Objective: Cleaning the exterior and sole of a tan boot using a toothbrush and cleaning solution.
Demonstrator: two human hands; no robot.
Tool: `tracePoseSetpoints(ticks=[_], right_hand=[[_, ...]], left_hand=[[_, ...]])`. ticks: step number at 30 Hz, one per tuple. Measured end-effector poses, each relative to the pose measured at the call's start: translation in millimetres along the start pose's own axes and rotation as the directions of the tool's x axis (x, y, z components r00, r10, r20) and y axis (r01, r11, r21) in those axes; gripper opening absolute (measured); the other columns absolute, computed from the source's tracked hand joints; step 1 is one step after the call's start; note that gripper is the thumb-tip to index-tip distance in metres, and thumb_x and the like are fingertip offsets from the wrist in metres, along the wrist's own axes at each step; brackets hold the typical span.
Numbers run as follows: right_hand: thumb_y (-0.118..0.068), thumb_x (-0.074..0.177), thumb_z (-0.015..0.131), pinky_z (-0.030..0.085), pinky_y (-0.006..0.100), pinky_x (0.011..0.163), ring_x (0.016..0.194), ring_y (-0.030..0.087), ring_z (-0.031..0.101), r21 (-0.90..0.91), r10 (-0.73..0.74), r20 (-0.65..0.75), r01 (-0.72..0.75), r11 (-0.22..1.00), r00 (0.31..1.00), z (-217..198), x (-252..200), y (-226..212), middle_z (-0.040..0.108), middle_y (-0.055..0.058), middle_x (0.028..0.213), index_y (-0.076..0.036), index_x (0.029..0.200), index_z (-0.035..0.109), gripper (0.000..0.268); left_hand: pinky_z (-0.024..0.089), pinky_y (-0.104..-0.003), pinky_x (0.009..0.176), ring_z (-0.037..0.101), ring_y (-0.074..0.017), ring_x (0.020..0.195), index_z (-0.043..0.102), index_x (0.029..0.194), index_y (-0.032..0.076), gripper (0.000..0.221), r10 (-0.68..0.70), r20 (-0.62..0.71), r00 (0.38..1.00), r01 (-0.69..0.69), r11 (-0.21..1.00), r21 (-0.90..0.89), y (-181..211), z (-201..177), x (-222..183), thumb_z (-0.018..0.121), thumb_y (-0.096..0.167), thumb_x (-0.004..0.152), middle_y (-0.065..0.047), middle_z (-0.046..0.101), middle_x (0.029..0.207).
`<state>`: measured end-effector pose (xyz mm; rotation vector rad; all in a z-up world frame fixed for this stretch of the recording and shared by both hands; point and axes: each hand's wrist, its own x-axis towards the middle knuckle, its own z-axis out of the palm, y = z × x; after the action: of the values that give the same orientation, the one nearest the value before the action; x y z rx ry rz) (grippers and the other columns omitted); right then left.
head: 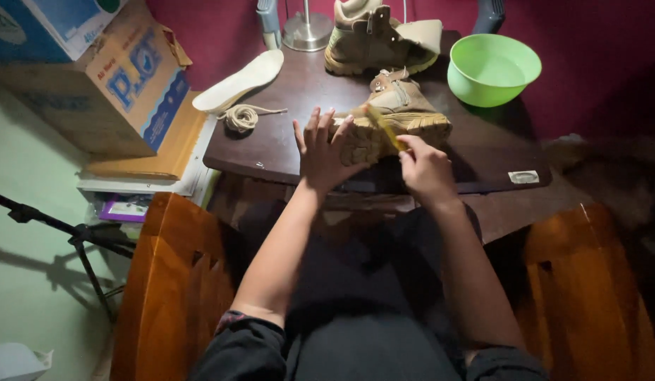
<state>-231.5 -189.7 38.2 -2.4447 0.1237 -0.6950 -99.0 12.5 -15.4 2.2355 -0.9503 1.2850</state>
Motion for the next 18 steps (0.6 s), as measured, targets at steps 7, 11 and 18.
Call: tracePoseSetpoints(ticks=[7, 11, 18], right_hand=[[-0.019, 0.1, 0.062, 0.056, 0.052, 0.09, 0.101, 0.038, 0.072, -0.289, 0.122, -0.144, -0.16, 0.944, 0.982, -46.9, 4.0, 53.6, 0.077, 0.012, 0.107, -0.021, 0.127, 0.073, 0.029], [-0.014, 0.099, 0.063, 0.054, 0.054, 0.089, 0.1, 0.043, 0.071, -0.185, -0.029, -0.105, 0.009, 0.983, 0.994, -29.9, 2.3, 17.3, 0.076, 0.018, 0.104, -0.016, 0.128, 0.072, 0.03], [-0.021, 0.1, 0.063, 0.056, 0.053, 0.09, 0.105, 0.04, 0.071, -0.211, 0.092, 0.016, -0.087, 0.974, 0.996, -30.9, 13.5, 19.7, 0.077, 0.015, 0.109, -0.022, 0.126, 0.073, 0.028]], left_hand=[[0.028, -0.076, 0.113, 0.037, -0.0403, 0.148, 0.047, 0.153, 0.031, 0.12, 0.009, -0.033, 0.999, -0.008, 0.999, 0.041, -5.2, 15.0, -4.7, 0.084, 0.081, 0.051, -0.012, 0.046, 0.15], [0.032, -0.074, 0.112, 0.041, -0.0393, 0.145, 0.047, 0.152, 0.031, 0.117, 0.003, -0.06, 0.998, -0.001, 1.0, 0.026, -2.6, 14.9, -5.6, 0.081, 0.085, 0.055, -0.011, 0.048, 0.146], [0.034, -0.072, 0.112, 0.04, -0.0396, 0.144, 0.043, 0.156, 0.03, 0.119, 0.024, -0.044, 0.999, -0.023, 0.999, 0.027, -4.3, 9.8, -5.0, 0.084, 0.08, 0.056, -0.01, 0.047, 0.145]])
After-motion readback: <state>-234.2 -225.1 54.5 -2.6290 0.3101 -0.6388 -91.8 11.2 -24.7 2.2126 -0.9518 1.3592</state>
